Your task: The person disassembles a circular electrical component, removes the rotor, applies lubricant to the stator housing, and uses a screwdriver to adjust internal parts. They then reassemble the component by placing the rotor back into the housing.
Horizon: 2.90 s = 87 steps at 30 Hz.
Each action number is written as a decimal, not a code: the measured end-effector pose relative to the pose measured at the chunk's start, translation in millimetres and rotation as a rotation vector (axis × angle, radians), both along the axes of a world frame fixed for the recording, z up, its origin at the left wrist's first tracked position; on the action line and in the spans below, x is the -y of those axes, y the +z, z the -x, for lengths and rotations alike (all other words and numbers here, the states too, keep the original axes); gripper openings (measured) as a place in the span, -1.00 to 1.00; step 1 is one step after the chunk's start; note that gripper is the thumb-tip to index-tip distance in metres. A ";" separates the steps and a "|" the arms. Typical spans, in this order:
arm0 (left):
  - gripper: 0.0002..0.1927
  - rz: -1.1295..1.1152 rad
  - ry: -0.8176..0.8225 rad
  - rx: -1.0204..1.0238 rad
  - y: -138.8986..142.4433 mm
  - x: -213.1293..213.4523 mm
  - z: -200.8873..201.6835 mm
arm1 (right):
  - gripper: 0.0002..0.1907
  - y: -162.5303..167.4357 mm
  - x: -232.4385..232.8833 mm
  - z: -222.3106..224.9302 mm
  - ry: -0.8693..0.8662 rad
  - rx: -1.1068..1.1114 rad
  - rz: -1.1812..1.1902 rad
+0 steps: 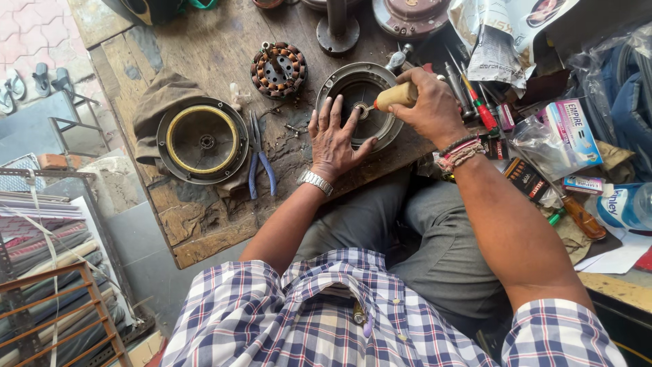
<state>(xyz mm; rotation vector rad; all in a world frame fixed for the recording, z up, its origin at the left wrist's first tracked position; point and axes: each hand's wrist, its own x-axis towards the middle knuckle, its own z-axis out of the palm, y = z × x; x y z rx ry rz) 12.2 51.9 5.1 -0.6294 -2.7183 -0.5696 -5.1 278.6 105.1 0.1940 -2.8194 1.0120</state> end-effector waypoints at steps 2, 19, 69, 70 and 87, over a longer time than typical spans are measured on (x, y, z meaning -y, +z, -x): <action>-0.24 0.000 0.001 0.015 -0.5 0.6 0.0 | -0.47 -1.8 1.0 0.5 -0.003 -0.007 0.002; -0.22 0.023 0.017 0.025 0.5 -0.3 -0.1 | -0.45 -1.3 3.1 3.2 -0.011 -0.010 0.000; -0.23 0.031 0.015 0.061 0.3 2.3 4.6 | -0.46 -2.7 10.5 8.8 -0.055 0.025 -0.076; -0.24 0.032 0.014 0.072 0.3 2.4 5.0 | -0.46 -2.4 10.8 8.9 -0.052 0.006 -0.084; -0.22 0.046 0.011 0.027 -2.1 3.2 6.1 | -0.48 -1.1 10.6 11.2 -0.050 0.037 -0.025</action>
